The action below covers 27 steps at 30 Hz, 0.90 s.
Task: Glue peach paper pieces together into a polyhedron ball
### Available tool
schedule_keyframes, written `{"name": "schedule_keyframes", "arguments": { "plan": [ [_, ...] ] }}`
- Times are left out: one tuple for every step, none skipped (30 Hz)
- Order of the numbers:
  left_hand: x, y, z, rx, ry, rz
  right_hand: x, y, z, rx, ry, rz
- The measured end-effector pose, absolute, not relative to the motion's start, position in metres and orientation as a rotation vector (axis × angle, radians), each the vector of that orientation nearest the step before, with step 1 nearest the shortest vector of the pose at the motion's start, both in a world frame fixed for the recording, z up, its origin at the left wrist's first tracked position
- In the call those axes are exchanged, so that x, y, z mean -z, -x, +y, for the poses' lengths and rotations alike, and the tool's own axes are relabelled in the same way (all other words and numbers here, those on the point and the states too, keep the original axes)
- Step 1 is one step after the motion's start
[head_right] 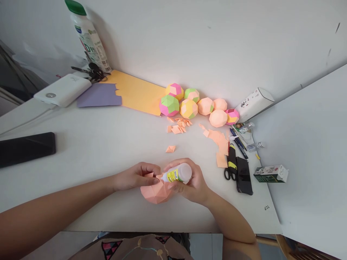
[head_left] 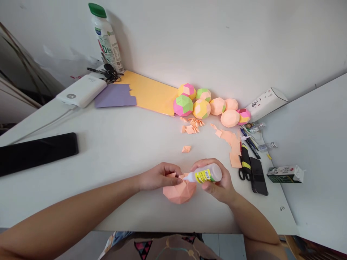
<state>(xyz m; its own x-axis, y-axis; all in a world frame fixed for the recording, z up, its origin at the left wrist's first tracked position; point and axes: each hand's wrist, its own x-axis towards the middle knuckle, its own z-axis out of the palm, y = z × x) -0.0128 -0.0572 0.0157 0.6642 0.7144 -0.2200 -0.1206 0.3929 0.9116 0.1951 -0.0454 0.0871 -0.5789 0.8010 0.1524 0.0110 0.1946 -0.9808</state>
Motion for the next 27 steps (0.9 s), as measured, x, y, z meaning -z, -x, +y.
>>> {"name": "schedule_keyframes", "arguments": {
  "plan": [
    [-0.0154,0.0129,-0.0573,-0.584,-1.041,0.67,-0.0872,-0.1953,-0.0454,-1.461,0.763,-1.78],
    [-0.015,0.0131,-0.0574,-0.584,-1.039,0.67,-0.0872,-0.1954,-0.0455,-1.468,0.761,-1.778],
    [-0.0147,0.0134,-0.0576,-0.584,-1.034,0.669,-0.0872,-0.1955,-0.0456,-1.476,0.76,-1.776],
    [-0.0144,0.0138,-0.0579,-0.584,-1.026,0.668,-0.0871,-0.1956,-0.0456,-1.482,0.759,-1.775],
    [-0.0142,0.0141,-0.0581,-0.585,-1.019,0.668,-0.087,-0.1957,-0.0457,-1.486,0.757,-1.774],
    [-0.0141,0.0143,-0.0583,-0.584,-1.015,0.667,-0.0869,-0.1957,-0.0458,-1.484,0.757,-1.775],
    [-0.0142,0.0144,-0.0584,-0.584,-1.015,0.669,-0.0867,-0.1957,-0.0459,-1.478,0.76,-1.776],
    [-0.0144,0.0144,-0.0584,-0.581,-1.018,0.672,-0.0865,-0.1956,-0.046,-1.469,0.768,-1.776],
    [-0.0148,0.0142,-0.0583,-0.579,-1.023,0.675,-0.0863,-0.1956,-0.0462,-1.457,0.78,-1.774],
    [-0.0152,0.014,-0.0581,-0.577,-1.028,0.678,-0.0862,-0.1955,-0.0463,-1.444,0.796,-1.773],
    [-0.0158,0.0137,-0.058,-0.576,-1.032,0.679,-0.0861,-0.1955,-0.0464,-1.43,0.81,-1.771],
    [-0.0163,0.0135,-0.0578,-0.576,-1.034,0.679,-0.0862,-0.1954,-0.0465,-1.417,0.821,-1.77],
    [-0.0168,0.0133,-0.0576,-0.577,-1.035,0.678,-0.0864,-0.1954,-0.0466,-1.405,0.825,-1.77],
    [-0.0172,0.0132,-0.0575,-0.578,-1.033,0.677,-0.0867,-0.1954,-0.0467,-1.393,0.825,-1.77],
    [-0.0174,0.0133,-0.0575,-0.578,-1.031,0.677,-0.0872,-0.1955,-0.0468,-1.383,0.822,-1.771],
    [-0.0175,0.0134,-0.0575,-0.578,-1.026,0.677,-0.0877,-0.1955,-0.0469,-1.373,0.82,-1.77],
    [-0.0175,0.0136,-0.0576,-0.578,-1.02,0.679,-0.0881,-0.1956,-0.0471,-1.363,0.819,-1.768],
    [-0.0174,0.0138,-0.0577,-0.579,-1.015,0.679,-0.0885,-0.1956,-0.0473,-1.351,0.819,-1.763],
    [-0.0171,0.014,-0.0577,-0.581,-1.009,0.678,-0.0887,-0.1956,-0.0476,-1.339,0.819,-1.756],
    [-0.0169,0.0142,-0.0578,-0.582,-1.005,0.675,-0.0887,-0.1955,-0.0478,-1.328,0.818,-1.749],
    [-0.0168,0.0143,-0.0579,-0.583,-1.004,0.672,-0.0886,-0.1954,-0.0479,-1.319,0.817,-1.746],
    [-0.0167,0.0144,-0.0579,-0.584,-1.005,0.669,-0.0882,-0.1951,-0.048,-1.321,0.812,-1.747],
    [-0.0168,0.0143,-0.0579,-0.584,-1.006,0.665,-0.0878,-0.1948,-0.048,-1.336,0.806,-1.754],
    [-0.017,0.0142,-0.0579,-0.583,-1.007,0.663,-0.0872,-0.1944,-0.0479,-1.361,0.8,-1.761],
    [-0.0172,0.0139,-0.0578,-0.582,-1.008,0.662,-0.0867,-0.194,-0.0476,-1.39,0.791,-1.767],
    [-0.0174,0.0137,-0.0578,-0.581,-1.009,0.661,-0.0861,-0.1937,-0.0474,-1.416,0.782,-1.771],
    [-0.0176,0.0135,-0.0577,-0.582,-1.01,0.66,-0.0857,-0.1935,-0.0471,-1.434,0.774,-1.77]
  ]
}}
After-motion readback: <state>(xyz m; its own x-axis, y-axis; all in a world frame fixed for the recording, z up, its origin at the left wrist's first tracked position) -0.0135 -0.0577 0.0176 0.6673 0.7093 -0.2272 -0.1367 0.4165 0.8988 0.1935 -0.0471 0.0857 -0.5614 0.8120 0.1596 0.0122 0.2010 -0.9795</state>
